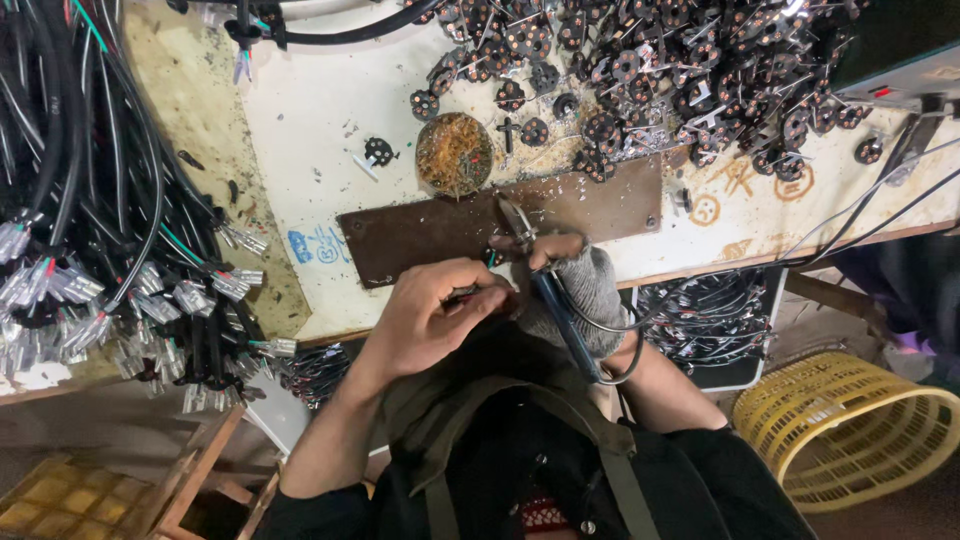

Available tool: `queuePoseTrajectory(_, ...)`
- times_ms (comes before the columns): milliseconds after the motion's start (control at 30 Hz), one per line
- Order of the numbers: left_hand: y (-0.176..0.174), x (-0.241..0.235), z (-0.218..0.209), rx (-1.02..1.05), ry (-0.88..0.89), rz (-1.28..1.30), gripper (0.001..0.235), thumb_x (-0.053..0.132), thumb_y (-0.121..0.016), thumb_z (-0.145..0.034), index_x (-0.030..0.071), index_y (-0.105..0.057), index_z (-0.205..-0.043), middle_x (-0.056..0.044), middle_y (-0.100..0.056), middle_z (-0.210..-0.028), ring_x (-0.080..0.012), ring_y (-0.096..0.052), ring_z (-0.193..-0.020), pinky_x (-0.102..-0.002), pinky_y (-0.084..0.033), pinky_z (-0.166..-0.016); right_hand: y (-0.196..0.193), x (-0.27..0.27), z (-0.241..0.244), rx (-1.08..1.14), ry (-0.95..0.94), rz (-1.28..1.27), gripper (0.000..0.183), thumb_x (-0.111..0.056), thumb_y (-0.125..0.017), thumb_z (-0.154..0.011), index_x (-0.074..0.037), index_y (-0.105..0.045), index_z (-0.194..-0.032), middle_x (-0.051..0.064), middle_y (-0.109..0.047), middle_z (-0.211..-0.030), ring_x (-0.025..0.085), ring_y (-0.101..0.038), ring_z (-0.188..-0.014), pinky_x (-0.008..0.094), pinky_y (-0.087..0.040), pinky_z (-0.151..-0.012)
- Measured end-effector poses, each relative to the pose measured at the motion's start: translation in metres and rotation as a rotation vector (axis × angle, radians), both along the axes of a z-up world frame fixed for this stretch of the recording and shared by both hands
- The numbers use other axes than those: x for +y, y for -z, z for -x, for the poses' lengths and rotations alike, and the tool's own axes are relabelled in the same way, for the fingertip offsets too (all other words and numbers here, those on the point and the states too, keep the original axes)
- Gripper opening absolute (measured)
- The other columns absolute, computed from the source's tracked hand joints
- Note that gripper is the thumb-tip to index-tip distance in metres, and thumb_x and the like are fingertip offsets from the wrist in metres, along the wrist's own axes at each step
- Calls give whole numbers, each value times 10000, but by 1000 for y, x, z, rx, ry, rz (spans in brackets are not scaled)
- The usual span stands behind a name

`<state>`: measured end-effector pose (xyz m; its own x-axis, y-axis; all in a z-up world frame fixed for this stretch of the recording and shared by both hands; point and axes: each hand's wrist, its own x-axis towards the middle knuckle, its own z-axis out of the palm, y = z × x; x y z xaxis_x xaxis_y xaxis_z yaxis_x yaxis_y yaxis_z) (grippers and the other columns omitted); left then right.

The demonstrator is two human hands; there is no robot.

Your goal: The person uses a soldering iron to join exposed wire ends to small black circular components on a workbench. They repeatedly pick up components, align wires, apply solder, and place finished units back on the table.

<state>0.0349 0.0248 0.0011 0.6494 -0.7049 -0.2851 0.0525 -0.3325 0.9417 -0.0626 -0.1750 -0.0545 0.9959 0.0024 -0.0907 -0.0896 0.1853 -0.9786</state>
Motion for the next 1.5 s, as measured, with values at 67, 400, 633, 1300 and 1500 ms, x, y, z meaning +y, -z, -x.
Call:
queuePoseTrajectory(67, -1, 1, -4, -149, 8, -54, 75, 128, -723, -914, 63, -690, -927, -92, -650, -791, -274, -653, -632, -390, -485, -537, 2, 1, 2, -3, 8, -83, 384, -4, -720, -910, -82, -423, -1141, 135, -635, -1177, 202, -647, -1122, 306, -568, -819)
queuePoseTrajectory(400, -5, -17, -1, -451, -120, -303, 101, 139, -757, -875, 74, -679, -872, -108, -584, -787, -351, -639, -698, -477, -476, -577, 3, 4, 3, 113, 64, 43, 440, 25, -742, -918, -51, -389, -1169, 114, -701, -1011, 104, -566, -681, 242, -475, -589)
queuePoseTrajectory(633, -5, -25, 3, -432, -242, -347, 201, 184, -778, -867, 69, -650, -765, -100, -566, -751, -329, -627, -687, -458, -476, -585, -19, 1, 11, -250, 262, 494, 396, 30, -737, -904, -98, -566, -1237, 53, -674, -888, 140, -666, -680, 284, -524, -599)
queuePoseTrajectory(1300, 1, -26, 13, -478, -318, -322, 201, 150, -745, -872, 78, -609, -743, -70, -551, -768, -281, -615, -729, -430, -477, -605, -13, -14, 9, -610, -15, 764, 194, -58, -713, -1007, -64, -572, -1140, 84, -625, -769, 245, -641, -720, 343, -505, -661)
queuePoseTrajectory(1500, 0, -29, 14, -524, -332, -339, 164, 159, -745, -864, 88, -622, -781, -72, -556, -811, -288, -619, -769, -434, -488, -613, 8, -19, 32, 231, 204, -113, 221, -9, -706, -1087, 28, -600, -897, 90, -631, -695, 190, -587, -634, 301, -448, -557)
